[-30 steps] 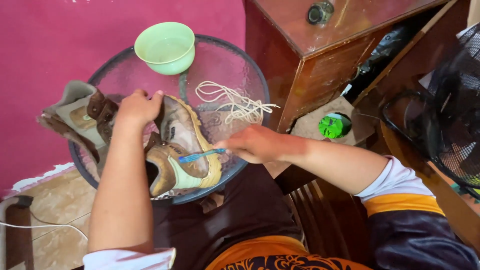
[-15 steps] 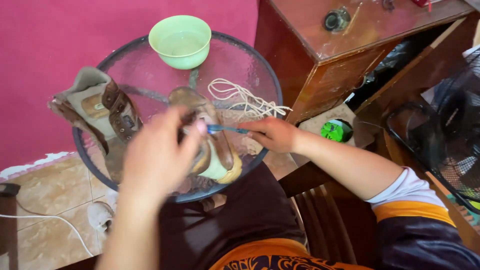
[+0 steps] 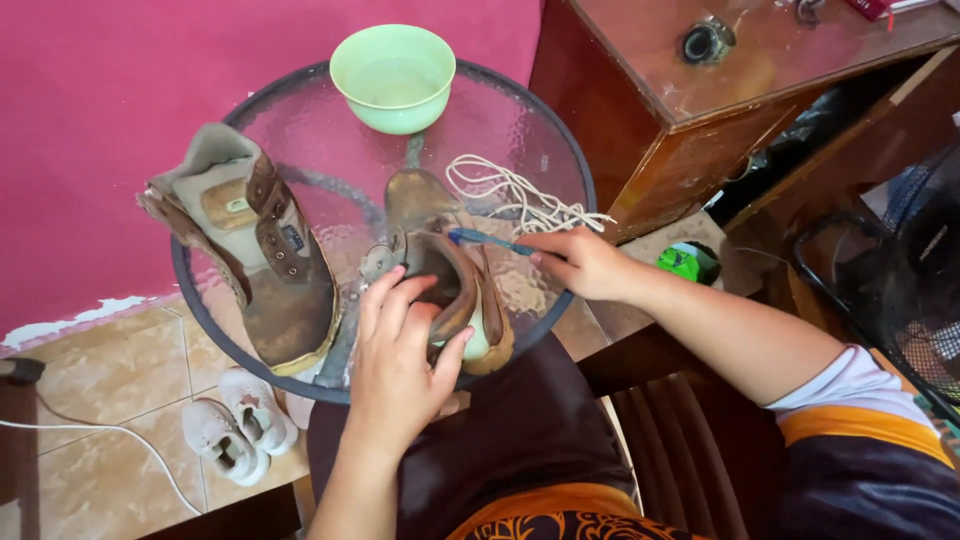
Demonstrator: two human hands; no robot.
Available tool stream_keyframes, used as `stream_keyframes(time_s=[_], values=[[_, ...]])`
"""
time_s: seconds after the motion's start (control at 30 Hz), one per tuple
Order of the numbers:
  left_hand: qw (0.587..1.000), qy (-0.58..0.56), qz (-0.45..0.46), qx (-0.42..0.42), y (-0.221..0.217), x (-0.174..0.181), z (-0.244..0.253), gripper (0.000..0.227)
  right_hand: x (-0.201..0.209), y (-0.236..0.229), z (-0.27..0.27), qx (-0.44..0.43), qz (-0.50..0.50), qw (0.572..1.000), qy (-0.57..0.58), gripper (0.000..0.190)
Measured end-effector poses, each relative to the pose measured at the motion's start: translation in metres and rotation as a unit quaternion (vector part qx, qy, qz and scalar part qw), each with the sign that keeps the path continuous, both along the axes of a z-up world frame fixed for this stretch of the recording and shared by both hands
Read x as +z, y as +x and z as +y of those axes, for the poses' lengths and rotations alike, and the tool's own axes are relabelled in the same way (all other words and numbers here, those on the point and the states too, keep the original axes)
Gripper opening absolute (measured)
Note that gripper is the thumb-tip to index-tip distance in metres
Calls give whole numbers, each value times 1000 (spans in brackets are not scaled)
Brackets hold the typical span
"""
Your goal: Cleaning the sole of a work boot with a toothbrush and water at a repair bench.
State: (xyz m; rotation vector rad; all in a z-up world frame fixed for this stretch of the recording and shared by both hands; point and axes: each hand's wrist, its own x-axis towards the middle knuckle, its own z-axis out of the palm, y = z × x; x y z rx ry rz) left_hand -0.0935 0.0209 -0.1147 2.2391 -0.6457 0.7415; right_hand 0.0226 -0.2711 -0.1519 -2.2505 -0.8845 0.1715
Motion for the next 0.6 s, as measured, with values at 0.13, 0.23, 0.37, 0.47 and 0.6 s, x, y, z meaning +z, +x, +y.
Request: stream_keyframes(time_s=[0.13, 0.23, 0.37, 0.47, 0.6], values=[[1000, 13, 5, -22, 7, 0, 12, 29, -2, -6, 3, 13, -66, 996, 60, 35], [1000, 18, 0, -16, 10, 1, 15, 31, -7, -4, 6, 39, -44, 997, 56, 35], [1000, 25, -10, -7, 15, -3, 17, 33, -10, 0, -2, -69, -55, 996, -12, 35], [999, 46, -12, 19, 15, -4, 18, 35, -6, -6, 5, 42, -59, 994, 80, 34], [998, 52, -19, 42, 13, -10, 19, 36, -4, -5, 6, -25, 21, 999, -33, 41]])
